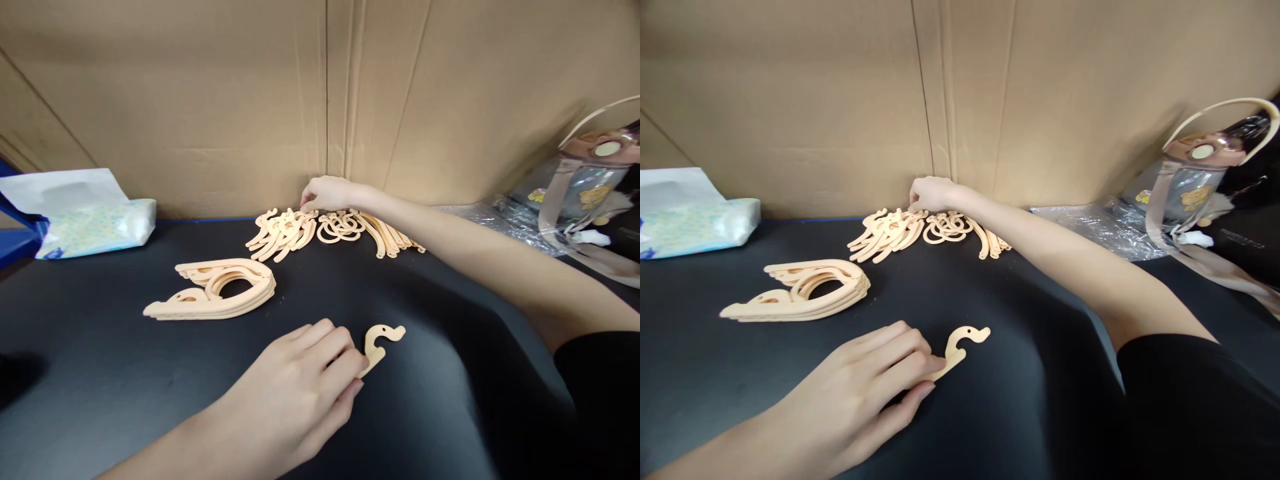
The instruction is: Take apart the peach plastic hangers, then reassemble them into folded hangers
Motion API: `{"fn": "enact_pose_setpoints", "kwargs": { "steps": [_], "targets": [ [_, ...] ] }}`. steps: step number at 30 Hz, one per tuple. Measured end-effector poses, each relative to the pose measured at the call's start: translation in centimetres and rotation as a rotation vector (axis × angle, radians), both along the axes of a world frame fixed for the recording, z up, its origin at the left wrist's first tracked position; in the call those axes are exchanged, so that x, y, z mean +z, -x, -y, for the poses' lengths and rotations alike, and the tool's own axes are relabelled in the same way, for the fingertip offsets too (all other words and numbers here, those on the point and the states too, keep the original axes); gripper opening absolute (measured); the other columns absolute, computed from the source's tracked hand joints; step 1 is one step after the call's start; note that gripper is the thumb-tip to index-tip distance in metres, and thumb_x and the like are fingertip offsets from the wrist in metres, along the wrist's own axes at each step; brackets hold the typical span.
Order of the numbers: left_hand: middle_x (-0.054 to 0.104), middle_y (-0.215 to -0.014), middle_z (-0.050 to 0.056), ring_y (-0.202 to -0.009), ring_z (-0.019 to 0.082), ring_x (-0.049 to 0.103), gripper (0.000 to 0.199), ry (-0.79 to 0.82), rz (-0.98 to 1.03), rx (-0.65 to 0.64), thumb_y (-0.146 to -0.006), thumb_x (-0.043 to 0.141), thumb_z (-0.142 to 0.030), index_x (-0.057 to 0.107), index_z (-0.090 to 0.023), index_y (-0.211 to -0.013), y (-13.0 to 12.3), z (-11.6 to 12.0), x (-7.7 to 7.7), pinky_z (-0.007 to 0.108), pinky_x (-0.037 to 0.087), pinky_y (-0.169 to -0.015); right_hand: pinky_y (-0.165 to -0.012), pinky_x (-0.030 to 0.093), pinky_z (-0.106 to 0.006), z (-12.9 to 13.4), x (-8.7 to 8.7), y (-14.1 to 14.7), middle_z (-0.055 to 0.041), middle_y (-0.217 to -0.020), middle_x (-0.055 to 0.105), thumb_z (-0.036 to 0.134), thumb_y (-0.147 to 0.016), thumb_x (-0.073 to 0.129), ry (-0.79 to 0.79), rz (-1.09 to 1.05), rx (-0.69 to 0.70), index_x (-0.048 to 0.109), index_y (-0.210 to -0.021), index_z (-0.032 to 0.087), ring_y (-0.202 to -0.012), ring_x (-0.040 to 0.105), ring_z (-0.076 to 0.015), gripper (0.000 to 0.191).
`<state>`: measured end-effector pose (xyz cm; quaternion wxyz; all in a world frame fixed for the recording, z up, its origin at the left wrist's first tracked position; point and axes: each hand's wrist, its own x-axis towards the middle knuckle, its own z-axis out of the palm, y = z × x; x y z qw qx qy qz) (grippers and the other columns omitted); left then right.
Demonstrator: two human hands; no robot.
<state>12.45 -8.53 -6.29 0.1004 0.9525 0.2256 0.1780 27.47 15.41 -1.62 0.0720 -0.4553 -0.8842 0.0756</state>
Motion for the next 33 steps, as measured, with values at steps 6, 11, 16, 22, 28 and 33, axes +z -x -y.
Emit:
{"fn": "enact_pose_setpoints", "kwargs": {
  "steps": [6,11,16,22,28,33],
  "targets": [
    [0.060,-0.087,0.002,-0.074,0.019,0.050,0.017,-0.002,0.014,0.003,-0.096,0.045,-0.011,0.061,-0.016,-0.103,0.1,-0.1,-0.2,0.034,0.043,-0.065,-0.073,0.045,-0.028,-0.7,-0.2,-0.5,-0.0089,-0.097,0.076,0.022,-0.084,0.068,0.054,-0.044,0.043,0.077,-0.101,0.013,-0.086,0.067,-0.0183,0.021],
    [0.060,-0.087,0.002,-0.075,0.019,0.050,0.018,-0.016,0.011,0.002,-0.097,0.045,-0.011,0.060,-0.017,-0.103,0.1,0.0,-0.3,0.034,0.042,-0.067,-0.073,0.045,-0.026,-0.6,-0.3,-1.0,-0.0085,-0.099,0.075,0.023,-0.087,0.066,0.076,-0.110,0.087,0.076,-0.104,0.013,-0.087,0.065,-0.0155,0.022],
    [0.059,-0.085,0.002,-0.073,0.018,0.049,0.017,-0.019,0.021,0.003,-0.096,0.046,-0.010,0.060,-0.017,-0.102,0.0,-0.2,-0.2,0.033,0.042,-0.066,-0.070,0.043,-0.026,-0.5,-0.8,-0.8,-0.0063,-0.092,0.074,0.024,-0.085,0.070,0.115,-0.131,0.135,0.076,-0.101,0.014,-0.079,0.062,-0.0139,0.020],
    [0.059,-0.086,0.002,-0.074,0.019,0.050,0.017,-0.009,0.016,-0.001,-0.097,0.045,-0.011,0.059,-0.018,-0.104,0.1,-0.1,-0.4,0.033,0.042,-0.066,-0.071,0.040,-0.027,-0.4,-0.7,-0.5,-0.0056,-0.085,0.068,0.020,-0.086,0.069,0.114,-0.175,0.123,0.075,-0.101,0.009,-0.076,0.058,-0.0123,0.020],
    [0.059,-0.086,0.003,-0.075,0.019,0.050,0.016,-0.007,0.014,0.001,-0.096,0.046,-0.011,0.059,-0.017,-0.103,0.1,-0.1,-0.3,0.032,0.042,-0.067,-0.071,0.042,-0.026,0.4,0.5,-2.0,-0.0044,-0.084,0.067,0.025,-0.090,0.065,0.114,-0.228,0.098,0.073,-0.096,0.008,-0.076,0.057,-0.0126,0.019],
    [0.060,-0.086,0.003,-0.075,0.018,0.052,0.018,-0.007,0.005,0.009,-0.097,0.045,-0.011,0.060,-0.018,-0.102,0.0,-0.2,-0.1,0.031,0.042,-0.067,-0.080,0.044,-0.028,0.5,1.5,-3.7,-0.0044,-0.091,0.070,0.026,-0.089,0.064,0.058,-0.298,0.107,0.071,-0.094,0.012,-0.087,0.059,-0.0158,0.017]
  ]
}}
